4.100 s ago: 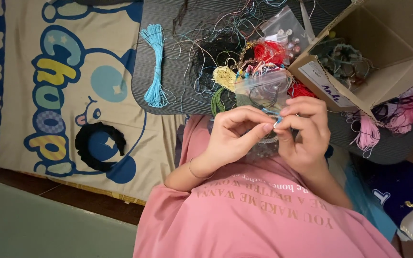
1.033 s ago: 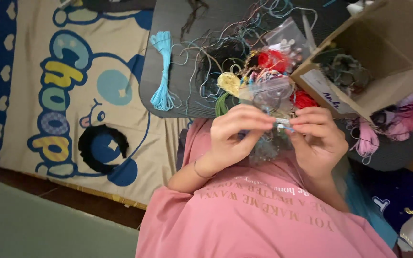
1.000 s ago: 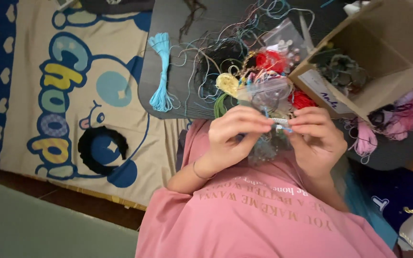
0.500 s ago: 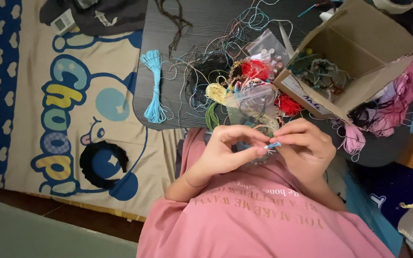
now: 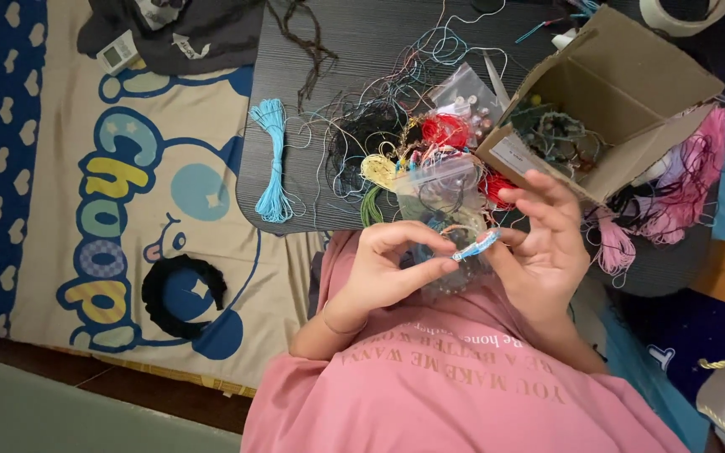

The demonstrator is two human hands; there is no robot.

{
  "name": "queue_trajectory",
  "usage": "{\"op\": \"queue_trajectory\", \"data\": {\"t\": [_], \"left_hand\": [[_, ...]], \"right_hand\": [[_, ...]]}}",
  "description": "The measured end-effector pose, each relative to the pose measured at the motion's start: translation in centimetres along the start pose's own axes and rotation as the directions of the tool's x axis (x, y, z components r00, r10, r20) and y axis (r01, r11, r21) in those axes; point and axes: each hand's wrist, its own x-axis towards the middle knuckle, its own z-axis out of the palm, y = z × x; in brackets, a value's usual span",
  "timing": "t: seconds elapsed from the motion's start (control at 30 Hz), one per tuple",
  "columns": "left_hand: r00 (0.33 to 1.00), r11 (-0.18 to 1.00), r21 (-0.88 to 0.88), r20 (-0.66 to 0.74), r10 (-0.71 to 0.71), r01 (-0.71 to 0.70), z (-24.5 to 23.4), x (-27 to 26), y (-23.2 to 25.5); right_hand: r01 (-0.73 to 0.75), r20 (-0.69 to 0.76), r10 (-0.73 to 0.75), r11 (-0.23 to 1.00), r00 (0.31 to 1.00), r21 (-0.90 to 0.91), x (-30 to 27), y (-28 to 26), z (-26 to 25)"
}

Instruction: Organizing beads and handmade bracelets into storage containers and boxes.

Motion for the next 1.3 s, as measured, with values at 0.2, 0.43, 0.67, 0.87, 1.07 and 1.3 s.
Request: {"op": "queue_trajectory", "data": {"t": [0.2,0.43,0.67,0.87,1.07,1.3], "left_hand": [[0.973,0.956,-0.182,0.068,-0.22,0.229,0.2,-0.1,0.1],[0.957,0.952,-0.141,0.149,-0.25,0.27,0.0,-1.1,0.1],[0.976,0.951,-0.238,-0.035,-0.213,0.199,-0.1,-0.4,-0.3],[0.962,0.932,-0.295,-0.106,-0.252,0.211,-0.2,-0.4,-0.1],[0.972,0.956,-0.24,-0.123,-0.202,0.169,0.0,0.5,2.3],[0.926,0.991,0.1,-0.359,0.119,-0.089,-1.2,0.7,1.6]], "right_hand": [[-0.086,0.103,0.08,0.995,0.992,0.058,-0.3,0.6,-1.5],[0.079,0.262,-0.033,0.983,0.965,-0.166,2.8,-2.8,0.2],[-0.295,0.3,0.303,0.953,0.904,-0.075,3.1,-3.3,-0.2],[-0.346,0.224,0.325,0.936,0.919,0.061,2.0,-1.2,-1.1],[-0.189,0.237,0.179,0.982,0.955,0.022,3.1,-3.1,-1.5],[-0.001,0.286,0.008,1.0,0.958,-0.023,5.4,-3.2,-2.7]]}}
